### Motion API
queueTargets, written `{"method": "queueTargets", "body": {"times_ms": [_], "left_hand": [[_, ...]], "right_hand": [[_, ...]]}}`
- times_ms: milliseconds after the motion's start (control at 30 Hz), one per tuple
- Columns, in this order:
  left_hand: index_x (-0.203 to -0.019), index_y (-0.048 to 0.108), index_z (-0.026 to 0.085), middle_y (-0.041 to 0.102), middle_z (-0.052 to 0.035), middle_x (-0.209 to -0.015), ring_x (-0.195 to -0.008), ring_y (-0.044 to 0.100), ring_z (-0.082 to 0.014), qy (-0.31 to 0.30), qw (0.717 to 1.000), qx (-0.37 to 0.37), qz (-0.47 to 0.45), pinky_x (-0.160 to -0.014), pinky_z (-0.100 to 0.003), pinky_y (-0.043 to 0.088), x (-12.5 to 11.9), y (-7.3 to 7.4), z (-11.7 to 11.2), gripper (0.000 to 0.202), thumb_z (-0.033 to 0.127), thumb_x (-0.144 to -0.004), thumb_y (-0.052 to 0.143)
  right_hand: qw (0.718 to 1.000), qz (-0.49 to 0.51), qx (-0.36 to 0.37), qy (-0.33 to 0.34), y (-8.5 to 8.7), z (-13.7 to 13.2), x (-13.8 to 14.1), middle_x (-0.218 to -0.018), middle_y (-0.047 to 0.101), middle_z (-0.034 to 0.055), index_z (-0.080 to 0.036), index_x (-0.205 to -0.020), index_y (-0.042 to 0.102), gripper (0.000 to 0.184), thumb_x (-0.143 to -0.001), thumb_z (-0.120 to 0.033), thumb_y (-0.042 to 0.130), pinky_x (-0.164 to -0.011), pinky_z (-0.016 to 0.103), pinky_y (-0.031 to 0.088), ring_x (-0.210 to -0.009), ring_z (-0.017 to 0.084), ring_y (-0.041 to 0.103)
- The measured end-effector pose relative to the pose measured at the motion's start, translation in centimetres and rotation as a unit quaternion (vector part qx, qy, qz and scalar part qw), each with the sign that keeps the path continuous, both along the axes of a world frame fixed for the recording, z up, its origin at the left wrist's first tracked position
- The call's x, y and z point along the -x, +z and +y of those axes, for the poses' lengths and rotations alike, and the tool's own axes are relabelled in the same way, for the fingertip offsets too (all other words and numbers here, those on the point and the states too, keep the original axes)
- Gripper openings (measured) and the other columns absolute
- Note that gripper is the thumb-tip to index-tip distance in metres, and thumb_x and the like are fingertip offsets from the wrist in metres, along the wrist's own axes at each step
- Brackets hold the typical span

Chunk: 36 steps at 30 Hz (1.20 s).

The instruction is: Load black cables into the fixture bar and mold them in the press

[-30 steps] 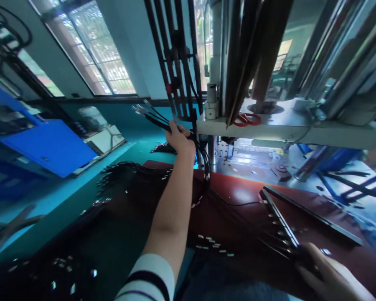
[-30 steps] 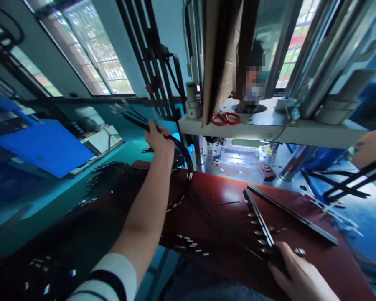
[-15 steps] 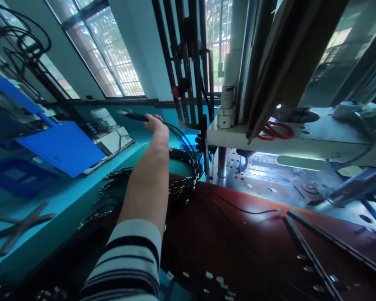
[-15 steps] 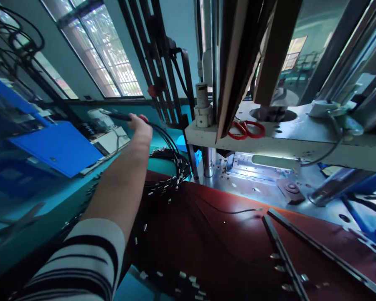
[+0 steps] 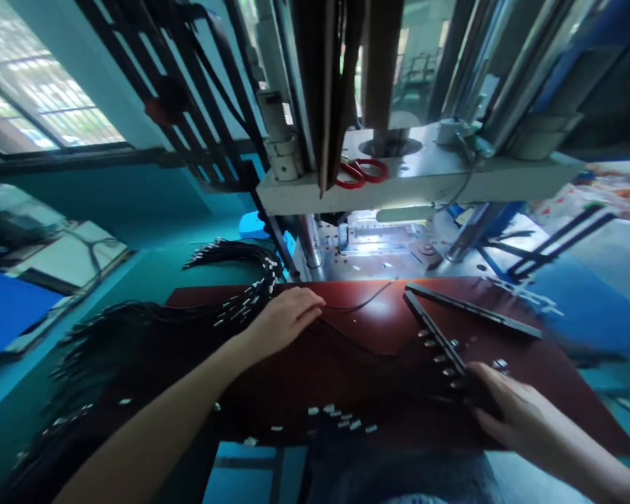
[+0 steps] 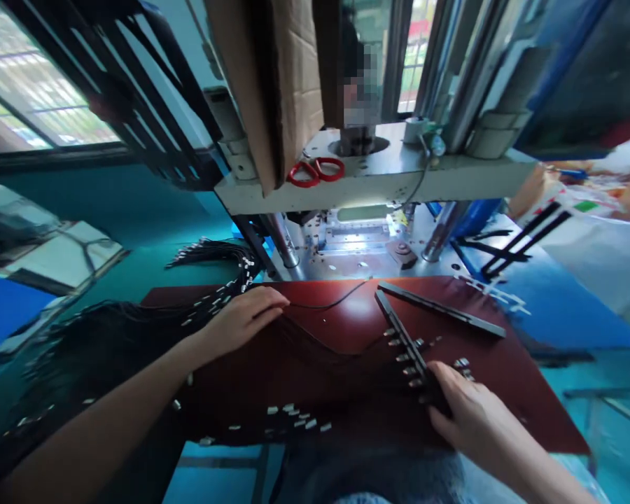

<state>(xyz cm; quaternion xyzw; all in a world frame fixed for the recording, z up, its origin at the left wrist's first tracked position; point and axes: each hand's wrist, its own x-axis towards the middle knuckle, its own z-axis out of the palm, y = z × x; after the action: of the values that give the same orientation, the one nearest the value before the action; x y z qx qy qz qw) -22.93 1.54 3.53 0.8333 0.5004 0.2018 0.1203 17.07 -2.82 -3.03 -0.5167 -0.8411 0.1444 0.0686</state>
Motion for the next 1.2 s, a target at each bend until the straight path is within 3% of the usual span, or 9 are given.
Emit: {"method": "queueTargets", "body": {"times_ms": [67, 233, 333, 500, 600, 733, 933, 1200], "left_hand": [[-0.096, 0.060, 0.016, 0.064, -0.0059, -0.098, -0.095, 0.057, -0.0173, -0.002, 0.999, 0.007, 0.049, -0.088, -0.031, 0.043, -3.8, -0.6, 0.7, 0.021, 0.026, -0.090, 0.043], [-0.099, 0.060, 0.015, 0.062, -0.0098, -0.103, -0.097, 0.059, -0.0212, 0.054, 0.983, 0.077, 0.158, -0.084, -0.031, 0.046, -12.6, -2.9, 6.9, 0.022, 0.029, -0.085, 0.049], [-0.103, 0.058, 0.014, 0.062, -0.0118, -0.106, -0.098, 0.060, -0.0233, 0.097, 0.977, 0.097, 0.164, -0.082, -0.032, 0.047, -16.0, -3.6, 9.2, 0.026, 0.029, -0.083, 0.052], [-0.092, 0.063, 0.014, 0.066, -0.0115, -0.094, -0.091, 0.062, -0.0223, 0.110, 0.975, 0.111, 0.157, -0.078, -0.031, 0.047, -16.1, -3.3, 8.3, 0.023, 0.026, -0.086, 0.044], [-0.081, 0.064, 0.016, 0.067, -0.0052, -0.084, -0.080, 0.061, -0.0177, 0.056, 0.984, 0.140, 0.097, -0.071, -0.027, 0.046, -15.5, -2.9, 6.2, 0.021, 0.029, -0.082, 0.047], [-0.074, 0.063, 0.016, 0.065, -0.0018, -0.075, -0.070, 0.058, -0.0147, 0.002, 0.987, 0.163, -0.005, -0.065, -0.025, 0.043, -16.3, -3.1, 4.3, 0.015, 0.022, -0.076, 0.049], [-0.075, 0.062, 0.016, 0.066, -0.0035, -0.078, -0.076, 0.059, -0.0167, 0.021, 0.985, 0.169, 0.006, -0.071, -0.026, 0.044, -17.6, -4.1, 4.0, 0.014, 0.018, -0.077, 0.048], [-0.078, 0.060, 0.016, 0.066, -0.0040, -0.079, -0.076, 0.060, -0.0166, 0.025, 0.987, 0.159, -0.008, -0.073, -0.027, 0.044, -17.7, -4.1, 3.2, 0.013, 0.020, -0.082, 0.048]], "right_hand": [[0.999, -0.012, 0.048, 0.006, 1.1, 0.0, 0.6, -0.096, 0.066, 0.0105, -0.016, -0.107, 0.051, 0.034, -0.075, -0.025, 0.044, -0.070, 0.035, 0.050, -0.082, 0.024, 0.065], [0.994, -0.057, 0.094, -0.014, 2.7, -0.5, 1.7, -0.092, 0.065, 0.0108, -0.014, -0.110, 0.048, 0.036, -0.076, -0.020, 0.043, -0.068, 0.034, 0.045, -0.081, 0.026, 0.063], [0.992, -0.079, 0.095, -0.016, 2.9, -0.7, 2.0, -0.085, 0.066, 0.0121, -0.009, -0.118, 0.044, 0.042, -0.078, -0.020, 0.040, -0.065, 0.033, 0.044, -0.077, 0.027, 0.063], [0.994, -0.074, 0.085, -0.010, 2.7, -0.8, 2.0, -0.087, 0.067, 0.0131, -0.008, -0.121, 0.043, 0.043, -0.080, -0.019, 0.038, -0.065, 0.033, 0.042, -0.080, 0.028, 0.064], [0.995, -0.058, 0.080, -0.005, 2.7, -0.9, 1.8, -0.086, 0.068, 0.0130, -0.009, -0.121, 0.043, 0.043, -0.080, -0.018, 0.037, -0.064, 0.033, 0.042, -0.079, 0.028, 0.064], [0.996, -0.045, 0.071, -0.002, 2.6, -0.9, 1.7, -0.087, 0.069, 0.0114, -0.010, -0.121, 0.043, 0.042, -0.080, -0.019, 0.038, -0.062, 0.031, 0.040, -0.078, 0.027, 0.065], [0.996, -0.039, 0.078, -0.006, 2.6, -1.1, 1.5, -0.086, 0.069, 0.0100, -0.012, -0.120, 0.043, 0.040, -0.081, -0.019, 0.038, -0.062, 0.030, 0.041, -0.077, 0.026, 0.066], [0.996, -0.038, 0.085, -0.007, 2.3, -1.0, 1.3, -0.086, 0.069, 0.0103, -0.011, -0.125, 0.041, 0.044, -0.082, -0.020, 0.038, -0.062, 0.032, 0.044, -0.077, 0.028, 0.067]]}}
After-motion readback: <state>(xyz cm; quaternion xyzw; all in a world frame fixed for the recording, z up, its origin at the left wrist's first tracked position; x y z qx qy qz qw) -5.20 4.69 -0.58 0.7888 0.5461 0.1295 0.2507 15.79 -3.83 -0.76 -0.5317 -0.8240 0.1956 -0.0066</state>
